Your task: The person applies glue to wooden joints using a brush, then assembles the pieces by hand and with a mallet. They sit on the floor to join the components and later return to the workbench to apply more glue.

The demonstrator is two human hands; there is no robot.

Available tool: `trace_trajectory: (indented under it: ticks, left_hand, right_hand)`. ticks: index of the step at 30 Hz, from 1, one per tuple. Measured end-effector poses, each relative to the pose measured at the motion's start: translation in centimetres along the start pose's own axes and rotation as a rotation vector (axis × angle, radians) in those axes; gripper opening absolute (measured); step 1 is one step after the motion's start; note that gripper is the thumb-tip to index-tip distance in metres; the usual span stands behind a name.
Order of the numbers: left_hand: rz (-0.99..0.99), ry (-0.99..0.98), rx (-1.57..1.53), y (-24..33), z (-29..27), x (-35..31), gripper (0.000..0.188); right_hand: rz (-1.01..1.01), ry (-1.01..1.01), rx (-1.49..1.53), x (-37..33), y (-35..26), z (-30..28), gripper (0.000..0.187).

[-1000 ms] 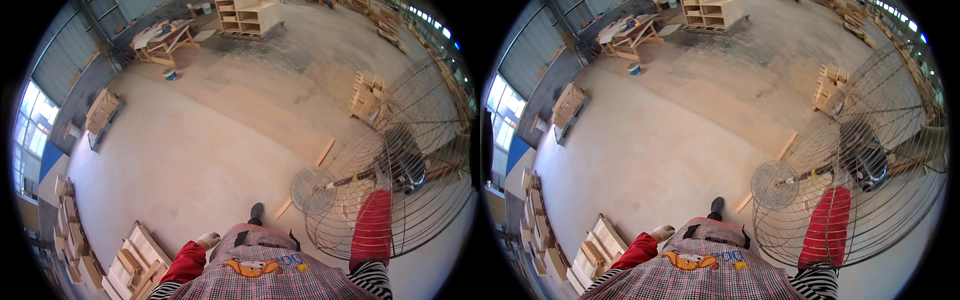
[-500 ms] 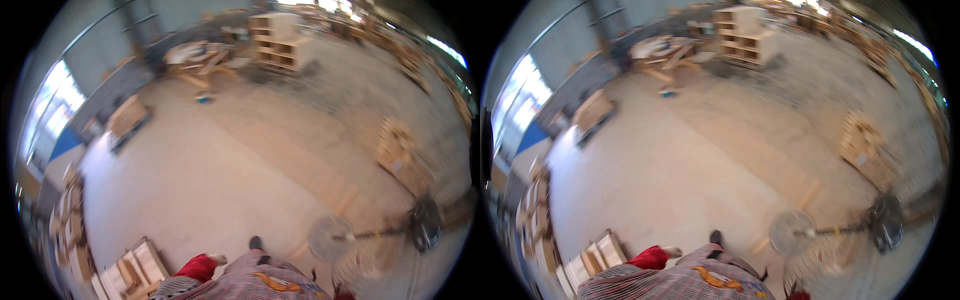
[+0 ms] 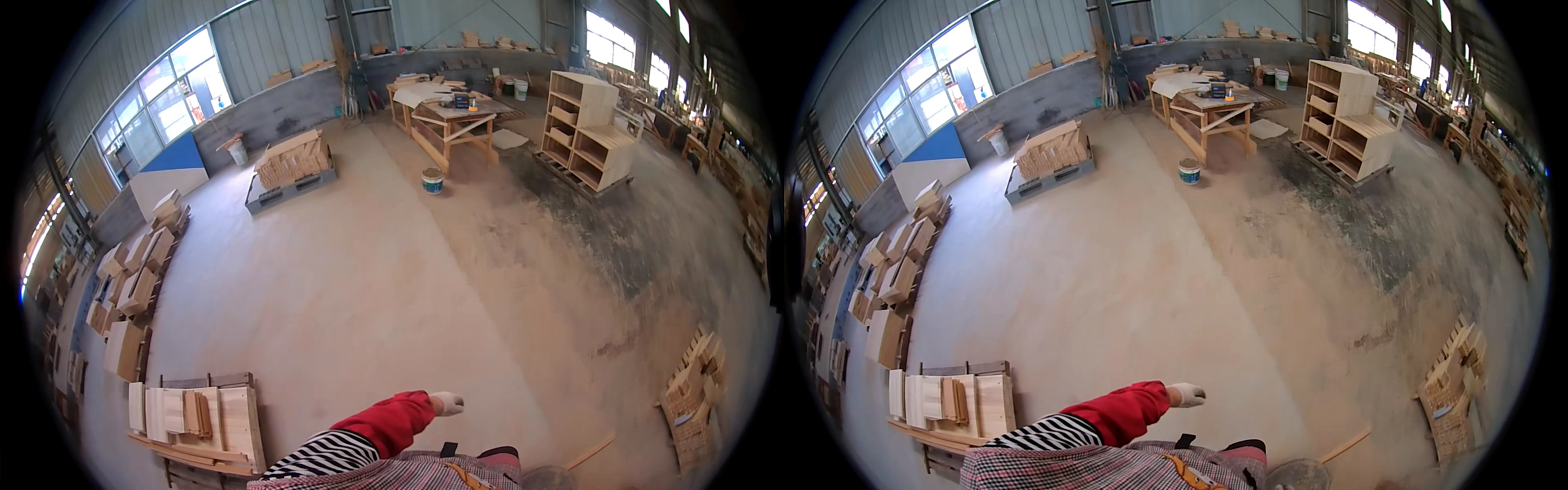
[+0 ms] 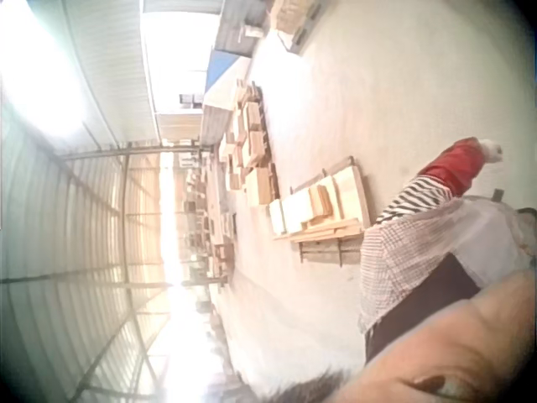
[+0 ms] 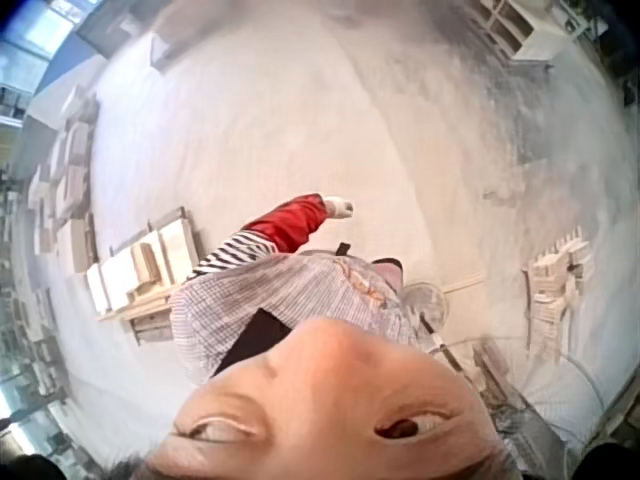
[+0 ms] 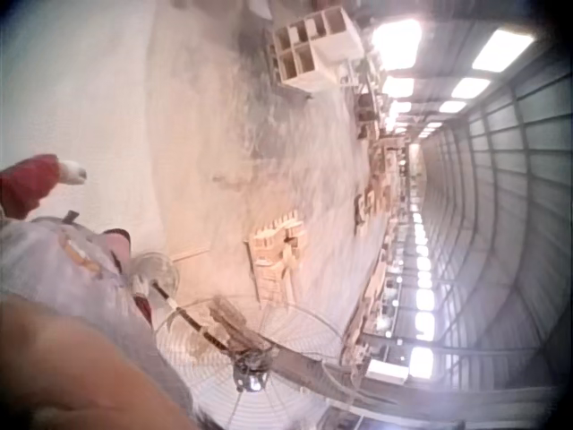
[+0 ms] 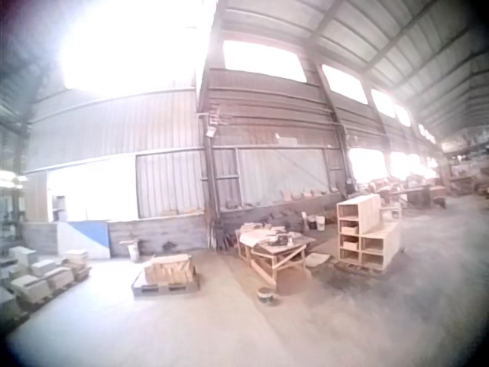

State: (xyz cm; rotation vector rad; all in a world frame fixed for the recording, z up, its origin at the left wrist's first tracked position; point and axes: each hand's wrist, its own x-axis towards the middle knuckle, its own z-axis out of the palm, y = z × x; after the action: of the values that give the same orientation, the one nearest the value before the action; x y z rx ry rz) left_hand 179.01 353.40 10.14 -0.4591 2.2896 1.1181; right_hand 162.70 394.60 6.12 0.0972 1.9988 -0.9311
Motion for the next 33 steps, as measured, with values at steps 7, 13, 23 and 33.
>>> trace_trajectory:
  ticks: [7,13,23,33]
  left_hand:
    - [-0.007,0.086,-0.152,-0.9,-8.2,11.4,0.043]
    - [-0.612,0.353,-0.447,-13.4,-9.0,10.1,0.038]
    - [-1.023,-0.106,-0.384,-17.2,-21.4,23.2,0.035]
    - [-0.271,0.417,-0.091,-2.3,-66.9,67.4,0.043]
  right_hand:
    - [0.159,0.016,-0.058,14.2,-4.3,-5.0,0.028]
    - [0.074,0.047,0.037,27.7,-12.3,-12.5,0.025]
    - [-0.104,0.168,0.272,49.7,-43.0,-21.8,0.01]
    - [0.241,0.097,0.119,62.9,-53.9,-26.8,0.02]
